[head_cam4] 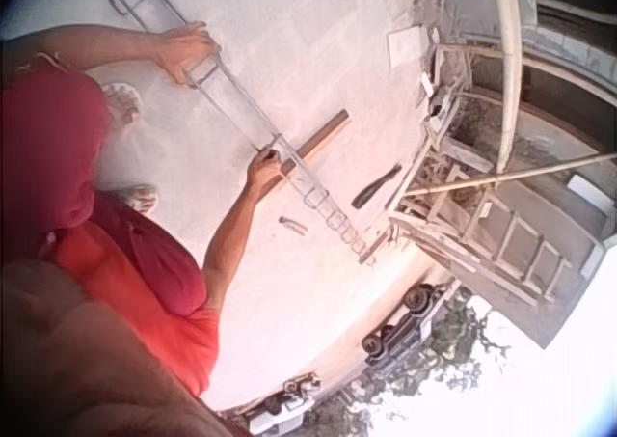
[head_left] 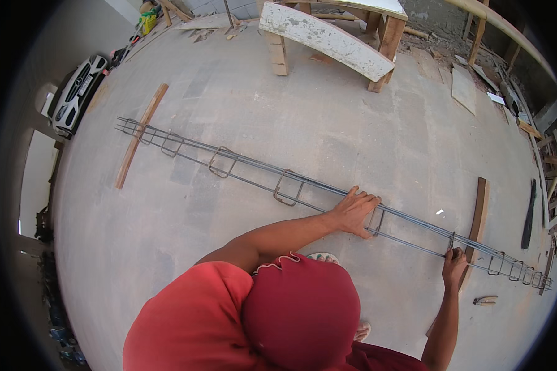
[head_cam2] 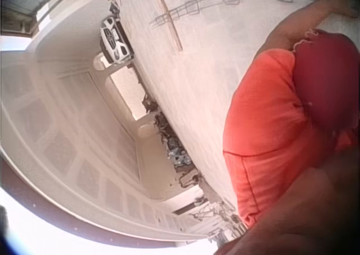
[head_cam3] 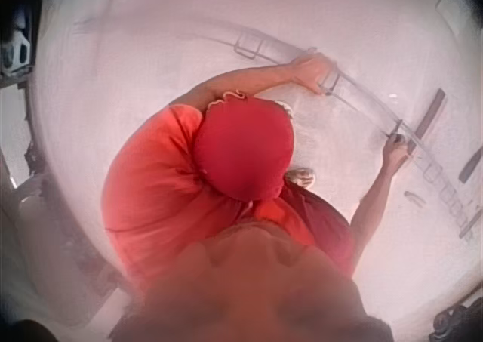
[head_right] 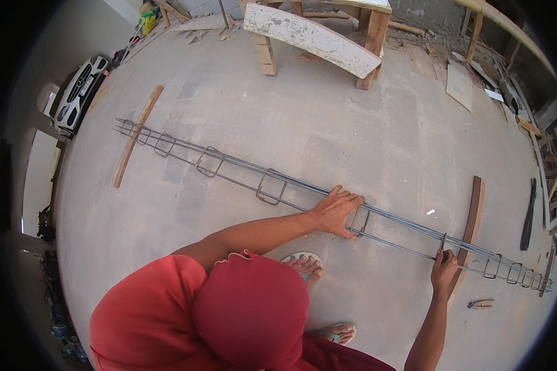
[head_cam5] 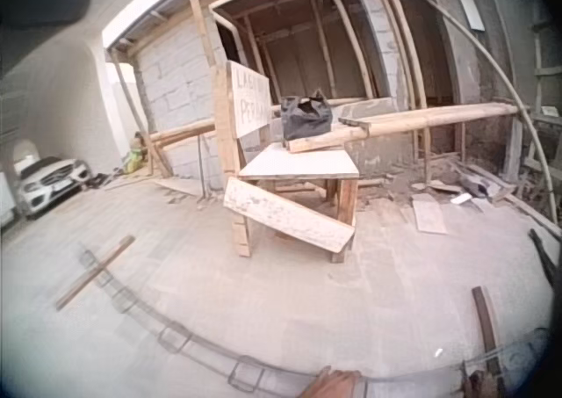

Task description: The person assembles a rebar cage by tying steel bars together with wire using pliers. They work on a concrete floor, repeatedly wrapping wire around intersections and twisting it to secure the structure. The person also moves the cage and handles a bundle of wire during the process.

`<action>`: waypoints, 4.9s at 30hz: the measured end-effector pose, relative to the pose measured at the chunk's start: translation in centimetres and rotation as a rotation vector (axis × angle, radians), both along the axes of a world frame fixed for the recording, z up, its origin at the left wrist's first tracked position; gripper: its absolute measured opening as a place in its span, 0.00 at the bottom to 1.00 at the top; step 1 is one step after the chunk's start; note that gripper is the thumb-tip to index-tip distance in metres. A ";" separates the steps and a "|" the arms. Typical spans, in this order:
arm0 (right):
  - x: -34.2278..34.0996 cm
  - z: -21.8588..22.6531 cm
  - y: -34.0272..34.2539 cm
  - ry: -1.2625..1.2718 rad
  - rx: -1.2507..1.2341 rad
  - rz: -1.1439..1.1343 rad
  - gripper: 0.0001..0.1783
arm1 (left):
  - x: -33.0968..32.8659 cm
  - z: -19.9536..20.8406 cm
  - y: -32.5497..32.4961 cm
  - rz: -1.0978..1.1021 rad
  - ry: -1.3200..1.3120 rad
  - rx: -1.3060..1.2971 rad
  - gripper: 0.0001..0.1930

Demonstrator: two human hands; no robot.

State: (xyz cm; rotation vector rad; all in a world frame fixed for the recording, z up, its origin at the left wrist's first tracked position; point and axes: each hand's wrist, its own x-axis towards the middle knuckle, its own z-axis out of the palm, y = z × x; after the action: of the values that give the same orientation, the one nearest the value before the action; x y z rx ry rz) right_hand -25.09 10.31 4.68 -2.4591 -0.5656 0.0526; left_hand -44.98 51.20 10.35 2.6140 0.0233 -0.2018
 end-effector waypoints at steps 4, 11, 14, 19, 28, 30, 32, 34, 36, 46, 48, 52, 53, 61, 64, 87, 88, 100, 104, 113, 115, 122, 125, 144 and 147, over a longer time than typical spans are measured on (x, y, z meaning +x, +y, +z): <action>0.0 0.9 0.2 0.099 -0.015 -0.068 0.18 | 0.3 -0.5 -0.1 -0.001 -0.018 0.034 0.66; -2.1 4.7 -1.8 -0.050 0.113 -0.220 0.23 | -6.7 0.2 -4.4 -0.253 -0.394 -0.089 0.49; -5.0 6.0 -4.5 0.153 0.027 -0.286 0.26 | -12.2 1.0 -9.0 -0.486 -0.150 -0.220 0.24; -12.9 7.2 -3.7 0.361 -0.149 -0.134 0.24 | -13.6 0.0 -10.5 -0.346 0.063 -0.256 0.11; -23.5 14.1 -1.1 0.629 -0.256 0.067 0.22 | -13.9 0.7 -10.5 -0.674 0.382 -0.345 0.10; -23.6 19.2 -0.3 0.653 -0.283 0.076 0.22 | -15.0 1.1 -10.3 -0.725 0.418 -0.401 0.10; -22.7 22.7 -0.7 0.606 -0.352 0.116 0.22 | -14.6 1.1 -10.5 -0.771 0.433 -0.440 0.10; -20.3 25.0 -2.0 0.486 -0.460 0.187 0.23 | -13.0 1.0 -11.5 -0.802 0.445 -0.458 0.10; -16.7 25.8 -3.6 0.403 -0.555 0.146 0.24 | -11.4 0.5 -13.0 -0.841 0.474 -0.447 0.10; -1.5 17.3 0.3 0.026 -0.459 0.171 0.20 | -1.2 3.1 -16.6 -0.488 0.187 -0.319 0.11; -1.6 14.5 2.9 -0.042 -0.488 0.393 0.21 | 0.6 3.9 -16.1 -0.359 0.100 -0.257 0.11; -1.3 13.4 0.2 -0.063 -0.444 0.552 0.21 | 4.4 5.5 -18.0 -0.186 -0.024 -0.147 0.11; -0.8 13.6 -0.7 -0.096 -0.425 0.552 0.19 | 4.9 5.8 -18.1 -0.142 -0.036 -0.107 0.11; 6.4 13.8 -12.5 -0.089 -0.495 0.188 0.14 | 5.6 5.5 -20.6 0.097 0.008 0.139 0.11; 7.4 13.1 -16.0 -0.074 -0.450 0.060 0.14 | 5.0 5.1 -22.3 0.153 0.039 0.197 0.11; 5.6 6.4 -33.7 0.172 -0.441 -0.214 0.15 | 3.8 4.3 -28.2 0.276 0.115 0.307 0.11; 5.6 6.3 -35.2 0.178 -0.462 -0.245 0.15 | 3.9 4.4 -28.2 0.275 0.113 0.310 0.11; 3.6 5.7 -41.5 0.144 -0.523 -0.447 0.18 | 3.3 3.2 -29.4 0.162 0.065 0.305 0.12; 2.5 6.8 -43.5 0.226 -0.458 -0.456 0.14 | 3.6 3.4 -30.6 0.106 0.025 0.279 0.12; -2.1 1.9 -52.8 0.404 -0.412 -0.633 0.13 | 3.7 -0.7 -37.3 -0.209 0.079 0.124 0.12; -3.8 0.4 -55.3 0.419 -0.443 -0.592 0.12 | 3.8 -2.7 -39.0 -0.298 0.115 0.066 0.12; -10.7 2.5 -58.7 0.417 -0.494 -0.674 0.08 | 5.1 -5.9 -40.4 -0.513 0.233 -0.155 0.12; -10.8 7.8 -56.4 0.440 -0.585 -0.580 0.06 | 6.6 -6.1 -40.1 -0.580 0.264 -0.239 0.12; 8.6 12.1 -32.7 0.317 -0.423 0.125 0.14 | 19.0 2.1 -36.1 -0.219 -0.075 -0.432 0.08; 8.3 6.9 -29.1 0.380 -0.343 0.242 0.14 | 18.5 2.3 -30.7 0.048 -0.240 -0.217 0.08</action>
State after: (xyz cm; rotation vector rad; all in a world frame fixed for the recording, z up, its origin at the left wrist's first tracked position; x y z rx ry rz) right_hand -16.81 -18.81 11.58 -2.5925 -0.7250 0.7531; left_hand -26.48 20.52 12.70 2.4013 -0.0189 0.1211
